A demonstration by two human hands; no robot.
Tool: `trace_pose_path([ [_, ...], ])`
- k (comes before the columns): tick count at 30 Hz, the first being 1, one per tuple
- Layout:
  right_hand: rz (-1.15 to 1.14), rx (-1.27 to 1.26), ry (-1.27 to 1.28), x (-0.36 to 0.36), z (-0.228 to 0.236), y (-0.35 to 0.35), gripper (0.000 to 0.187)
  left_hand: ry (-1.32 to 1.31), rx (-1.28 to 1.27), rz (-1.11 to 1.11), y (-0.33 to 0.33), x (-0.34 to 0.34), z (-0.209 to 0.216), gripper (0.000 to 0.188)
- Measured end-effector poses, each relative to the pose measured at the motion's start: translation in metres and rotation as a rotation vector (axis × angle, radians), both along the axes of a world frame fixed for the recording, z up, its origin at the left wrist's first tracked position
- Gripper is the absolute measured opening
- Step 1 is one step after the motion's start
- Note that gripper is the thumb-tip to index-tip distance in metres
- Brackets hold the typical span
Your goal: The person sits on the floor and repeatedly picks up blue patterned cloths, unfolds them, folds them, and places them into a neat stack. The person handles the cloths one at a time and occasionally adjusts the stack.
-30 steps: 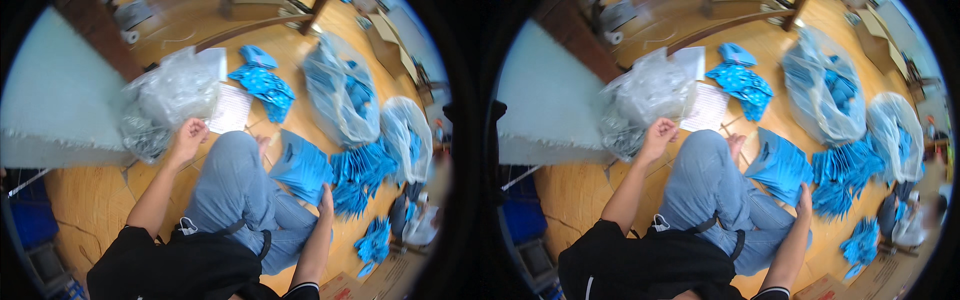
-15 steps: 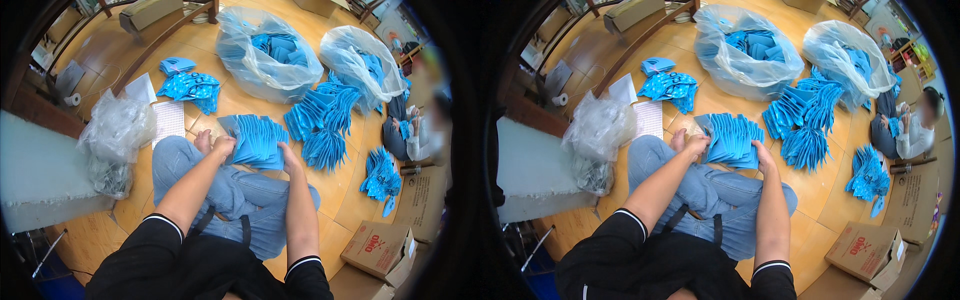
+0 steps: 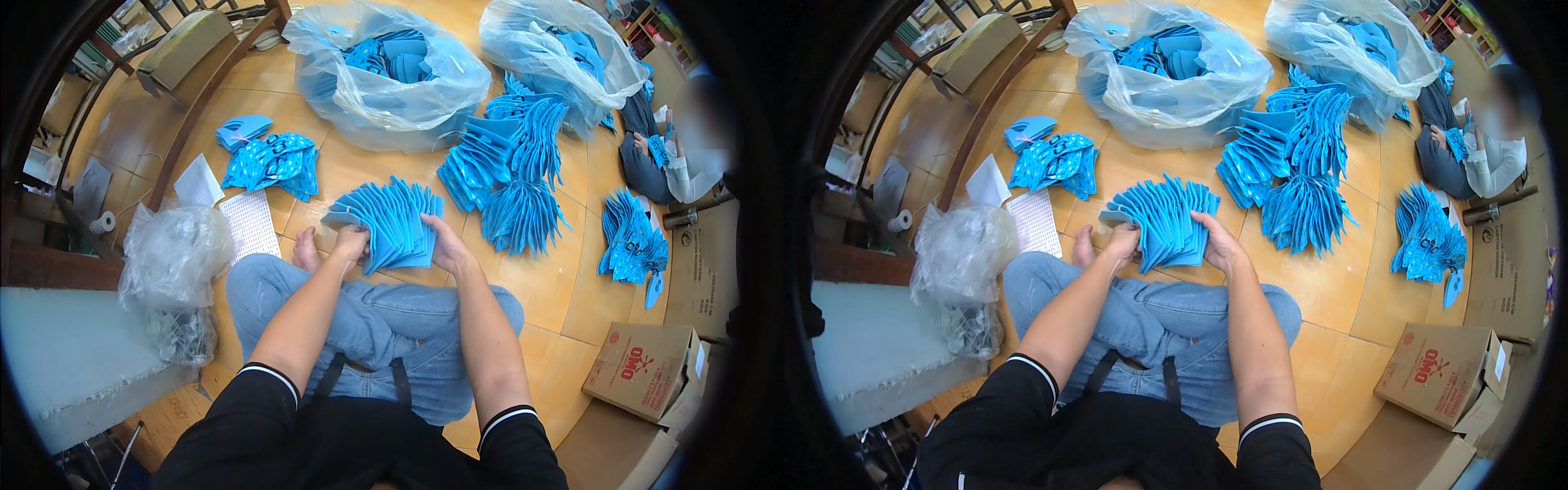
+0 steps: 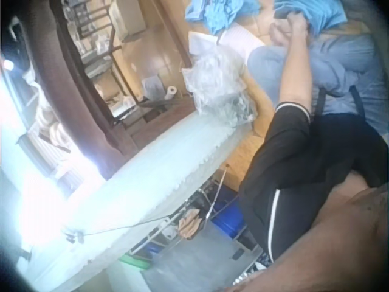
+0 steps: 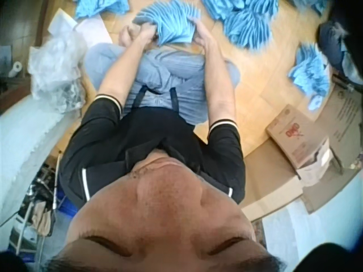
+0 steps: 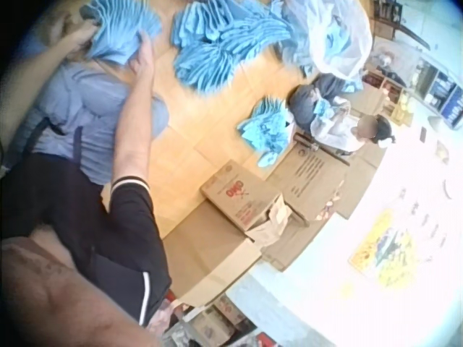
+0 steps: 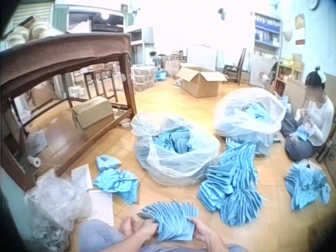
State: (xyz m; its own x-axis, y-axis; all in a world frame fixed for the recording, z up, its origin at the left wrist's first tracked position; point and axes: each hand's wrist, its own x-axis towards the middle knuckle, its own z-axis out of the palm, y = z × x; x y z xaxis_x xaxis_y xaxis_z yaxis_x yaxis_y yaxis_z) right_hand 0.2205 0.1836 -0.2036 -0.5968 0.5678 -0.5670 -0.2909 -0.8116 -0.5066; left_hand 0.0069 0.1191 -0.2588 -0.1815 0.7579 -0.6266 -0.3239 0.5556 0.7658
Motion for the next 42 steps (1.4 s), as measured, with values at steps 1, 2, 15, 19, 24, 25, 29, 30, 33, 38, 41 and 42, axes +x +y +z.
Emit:
trace_pose_path([
  [1, 0.011, 0.015, 0.064, -0.001, 0.003, -0.001, 0.041, -0.084, 0.005, 0.024, 0.001, -0.001, -0.002, 0.010],
  [2, 0.029, 0.008, 0.013, -0.002, 0.005, -0.001, 0.044, -0.156, 0.028, 0.045, 0.002, -0.002, -0.003, 0.010],
  [15, 0.204, 0.022, -0.032, -0.014, 0.012, -0.010, 0.061, 0.058, -0.056, -0.069, -0.004, 0.001, 0.006, 0.013],
  [19, 0.175, 0.047, 0.028, -0.017, 0.015, -0.012, 0.062, 0.137, -0.006, -0.012, -0.008, 0.005, 0.004, 0.014],
  [24, 0.121, 0.111, -0.025, -0.023, 0.018, -0.015, 0.066, 0.138, -0.026, -0.054, -0.009, 0.005, 0.006, 0.014],
  [25, 0.127, 0.133, 0.011, -0.023, 0.018, -0.015, 0.068, 0.096, -0.033, -0.068, -0.008, 0.003, 0.007, 0.013],
  [29, 0.105, 0.150, -0.010, -0.025, 0.018, -0.015, 0.069, 0.045, -0.028, -0.112, -0.006, 0.000, 0.008, 0.012],
  [30, 0.106, 0.151, -0.004, -0.025, 0.019, -0.015, 0.070, 0.051, -0.052, -0.097, -0.006, 0.000, 0.007, 0.011],
  [33, 0.115, 0.136, 0.012, -0.024, 0.023, -0.015, 0.070, 0.063, -0.048, -0.089, -0.007, 0.002, 0.001, 0.010],
  [38, 0.144, 0.092, -0.007, -0.023, 0.029, -0.015, 0.071, 0.029, 0.008, -0.117, -0.005, 0.000, -0.011, 0.010],
  [41, 0.148, 0.094, -0.003, -0.024, 0.029, -0.015, 0.071, 0.031, -0.004, -0.096, -0.006, 0.001, -0.013, 0.009],
  [42, 0.146, 0.098, 0.000, -0.024, 0.028, -0.016, 0.071, 0.038, -0.028, -0.076, -0.006, 0.002, -0.012, 0.009],
])
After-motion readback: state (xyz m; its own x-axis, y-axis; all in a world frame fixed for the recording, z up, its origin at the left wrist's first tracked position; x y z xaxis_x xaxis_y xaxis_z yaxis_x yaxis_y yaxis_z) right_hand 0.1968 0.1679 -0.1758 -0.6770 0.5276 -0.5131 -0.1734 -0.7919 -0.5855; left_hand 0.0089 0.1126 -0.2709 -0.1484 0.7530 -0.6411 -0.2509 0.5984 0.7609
